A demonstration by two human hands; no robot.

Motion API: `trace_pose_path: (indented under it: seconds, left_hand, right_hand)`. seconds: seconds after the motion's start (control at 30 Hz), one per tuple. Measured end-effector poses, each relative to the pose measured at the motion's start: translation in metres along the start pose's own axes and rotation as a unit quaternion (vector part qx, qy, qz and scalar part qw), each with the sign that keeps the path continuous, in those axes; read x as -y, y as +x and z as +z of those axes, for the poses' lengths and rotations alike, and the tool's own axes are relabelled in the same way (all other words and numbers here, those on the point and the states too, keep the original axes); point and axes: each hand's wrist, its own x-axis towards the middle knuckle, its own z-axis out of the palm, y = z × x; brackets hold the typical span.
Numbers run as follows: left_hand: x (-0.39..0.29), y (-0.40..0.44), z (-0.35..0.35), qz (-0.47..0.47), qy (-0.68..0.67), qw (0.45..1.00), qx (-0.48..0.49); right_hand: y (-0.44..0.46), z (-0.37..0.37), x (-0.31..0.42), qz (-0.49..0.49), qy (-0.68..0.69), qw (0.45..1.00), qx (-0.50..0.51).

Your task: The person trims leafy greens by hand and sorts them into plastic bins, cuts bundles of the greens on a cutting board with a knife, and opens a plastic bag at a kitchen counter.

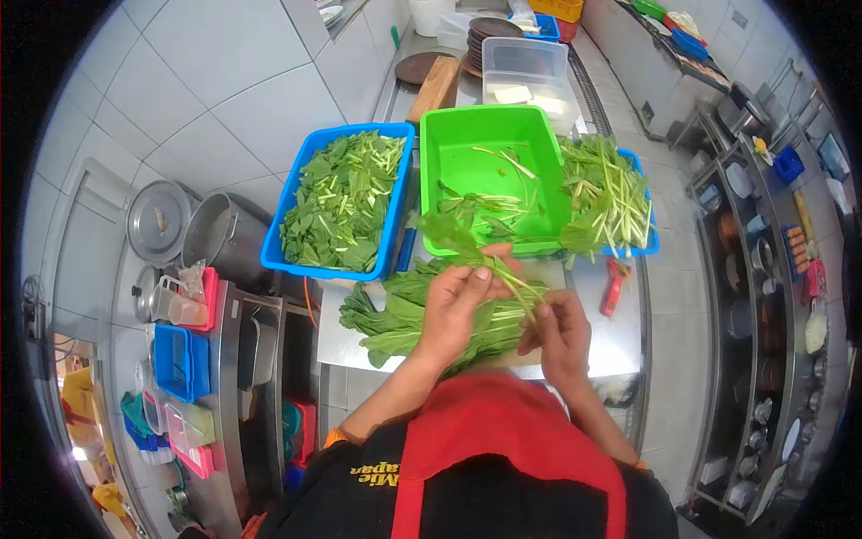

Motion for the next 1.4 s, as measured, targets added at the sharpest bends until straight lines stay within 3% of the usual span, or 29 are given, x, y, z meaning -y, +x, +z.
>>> trace_pose_path:
  seconds: [0.2, 0.27, 0.4, 0.47, 0.57, 1.13, 1.33, 1.4]
  left_hand:
    - [0.006, -0.004, -0.006, 0.047, 0.001, 0.998, -0.040]
    - [0.000, -0.002, -0.004, 0.063, -0.085, 0.991, -0.081]
    - [-0.013, 0.001, -0.009, 0.063, -0.110, 0.986, -0.108]
    - [-0.016, 0.002, -0.009, 0.064, -0.203, 0.974, -0.071]
    - [-0.013, 0.004, -0.014, 0.064, -0.225, 0.970, -0.064]
    - [-0.013, 0.010, -0.010, 0.057, -0.081, 0.984, -0.147]
    - [-0.020, 0.019, -0.022, 0.064, 0.011, 0.989, -0.134]
    - [-0.030, 0.029, -0.035, 0.145, -0.011, 0.976, -0.165]
  right_hand:
    - [0.005, 0.002, -0.009, -0.028, -0.037, 0.999, 0.016]
    - [0.009, 0.002, -0.013, -0.042, -0.045, 0.998, 0.017]
    - [0.016, 0.003, -0.022, -0.068, -0.014, 0.998, 0.012]
    - [0.017, 0.005, -0.020, -0.047, 0.006, 0.999, 0.001]
    - [0.019, 0.004, -0.015, -0.012, 0.020, 1.000, -0.013]
    - [0.020, -0.007, -0.037, 0.039, -0.009, 0.999, 0.008]
    - [0.017, -0.024, -0.047, 0.001, -0.136, 0.991, 0.013]
    - [0.016, -0.038, -0.059, 0.003, -0.220, 0.975, -0.034]
